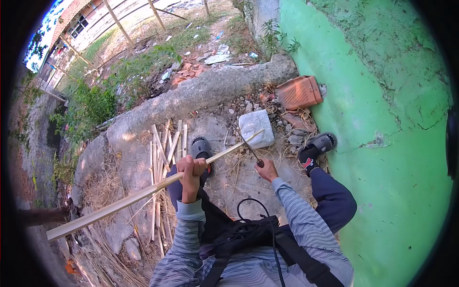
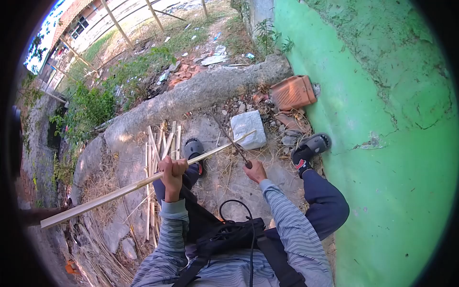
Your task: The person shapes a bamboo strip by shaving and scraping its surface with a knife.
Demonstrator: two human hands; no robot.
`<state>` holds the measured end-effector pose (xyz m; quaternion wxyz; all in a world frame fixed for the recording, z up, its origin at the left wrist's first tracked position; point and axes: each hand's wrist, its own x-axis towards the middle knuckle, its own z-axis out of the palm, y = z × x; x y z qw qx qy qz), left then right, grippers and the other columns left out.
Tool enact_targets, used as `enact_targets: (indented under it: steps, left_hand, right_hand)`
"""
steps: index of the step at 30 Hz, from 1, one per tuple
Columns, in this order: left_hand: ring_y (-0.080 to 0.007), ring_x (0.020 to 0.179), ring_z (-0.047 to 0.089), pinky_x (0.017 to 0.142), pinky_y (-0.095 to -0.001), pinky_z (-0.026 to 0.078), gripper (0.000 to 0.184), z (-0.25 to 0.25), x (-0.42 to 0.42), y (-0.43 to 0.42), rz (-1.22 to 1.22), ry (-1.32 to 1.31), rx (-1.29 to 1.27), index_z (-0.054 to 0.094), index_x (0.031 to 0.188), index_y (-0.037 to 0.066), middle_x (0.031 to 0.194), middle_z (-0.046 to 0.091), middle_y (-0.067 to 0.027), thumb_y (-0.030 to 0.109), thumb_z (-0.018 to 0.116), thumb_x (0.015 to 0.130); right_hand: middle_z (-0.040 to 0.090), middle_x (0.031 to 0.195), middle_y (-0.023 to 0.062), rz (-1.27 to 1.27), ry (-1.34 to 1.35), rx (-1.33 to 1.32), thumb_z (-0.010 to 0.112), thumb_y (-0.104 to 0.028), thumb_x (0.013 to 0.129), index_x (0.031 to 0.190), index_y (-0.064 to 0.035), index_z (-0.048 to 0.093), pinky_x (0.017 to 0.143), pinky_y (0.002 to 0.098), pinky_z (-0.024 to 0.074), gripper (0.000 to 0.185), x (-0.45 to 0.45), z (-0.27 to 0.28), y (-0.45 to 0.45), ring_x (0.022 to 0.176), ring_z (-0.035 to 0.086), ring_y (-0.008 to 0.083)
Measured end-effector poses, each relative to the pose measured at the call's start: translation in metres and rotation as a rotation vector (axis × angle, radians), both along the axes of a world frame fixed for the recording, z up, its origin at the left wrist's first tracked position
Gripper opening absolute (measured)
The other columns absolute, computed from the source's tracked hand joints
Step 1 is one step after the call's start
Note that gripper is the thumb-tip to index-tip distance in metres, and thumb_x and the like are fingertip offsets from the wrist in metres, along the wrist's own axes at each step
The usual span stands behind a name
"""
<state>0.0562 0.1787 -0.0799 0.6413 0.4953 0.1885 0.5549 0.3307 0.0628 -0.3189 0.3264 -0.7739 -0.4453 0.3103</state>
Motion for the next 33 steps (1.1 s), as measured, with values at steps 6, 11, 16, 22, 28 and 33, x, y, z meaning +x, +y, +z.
enact_targets:
  steps: [6,11,16,22,28,33]
  left_hand:
    - [-0.011,0.042,0.019,0.047,-0.0326,0.025,0.061,0.0,-0.002,-0.001,-0.012,0.05,0.029,0.021,0.054,0.013,0.047,0.022,0.0032,0.02,0.038,0.113]
    - [-0.0108,0.052,0.034,0.059,-0.0329,0.044,0.051,0.004,-0.008,-0.003,-0.065,0.124,0.049,0.041,0.057,0.008,0.056,0.039,0.0008,0.021,0.057,0.104]
    - [-0.0169,0.089,0.059,0.104,-0.0452,0.045,0.021,0.024,0.01,-0.013,0.009,0.423,0.07,0.055,0.101,0.002,0.098,0.06,-0.0077,0.017,0.069,0.096]
    - [-0.0219,0.109,0.068,0.088,-0.0334,0.056,0.076,0.039,-0.011,-0.024,-0.333,0.987,-0.065,0.037,0.149,0.005,0.123,0.068,-0.0178,0.026,0.082,0.091]
    - [-0.0157,0.092,0.068,0.082,-0.029,0.055,0.07,0.003,0.011,-0.033,-0.373,0.798,-0.011,0.049,0.14,0.002,0.1,0.073,-0.0114,0.016,0.088,0.083]
    - [-0.023,0.095,0.066,0.082,-0.0352,0.053,0.04,-0.011,0.057,-0.035,-0.033,0.983,0.386,0.066,0.118,0.003,0.103,0.067,-0.0168,0.025,0.082,0.089]
  right_hand:
    - [0.069,0.076,0.0212,-0.141,0.025,-0.106,0.073,-0.03,0.081,0.084,0.0019,0.069,0.071,0.0474,0.0525,0.032,0.02,-0.048,0.019,0.074,0.069,0.0374]
    - [0.067,0.065,0.0132,-0.152,0.019,-0.11,0.076,-0.03,0.082,0.08,0.0007,0.068,0.056,0.0421,0.0512,0.032,0.038,-0.064,0.024,0.056,0.066,0.0259]
    - [0.062,0.06,0.007,-0.104,0.218,-0.114,0.077,-0.031,0.087,0.075,-0.0013,0.064,0.048,0.0365,0.047,0.035,0.039,-0.074,0.022,0.048,0.059,0.0182]
    - [0.059,0.058,0.003,-0.159,0.399,-0.138,0.077,-0.034,0.091,0.074,-0.0024,0.065,0.045,0.0338,0.044,0.038,0.023,-0.054,0.017,0.047,0.057,0.0146]
    - [0.063,0.062,0.0085,-0.173,0.313,-0.145,0.077,-0.043,0.089,0.077,-0.0004,0.067,0.053,0.038,0.049,0.046,0.011,-0.04,0.006,0.051,0.061,0.0207]
    - [0.065,0.065,0.0076,-0.133,0.102,0.013,0.079,-0.048,0.086,0.082,0.0007,0.069,0.062,0.0385,0.0494,0.05,-0.003,-0.025,-0.007,0.062,0.061,0.0204]
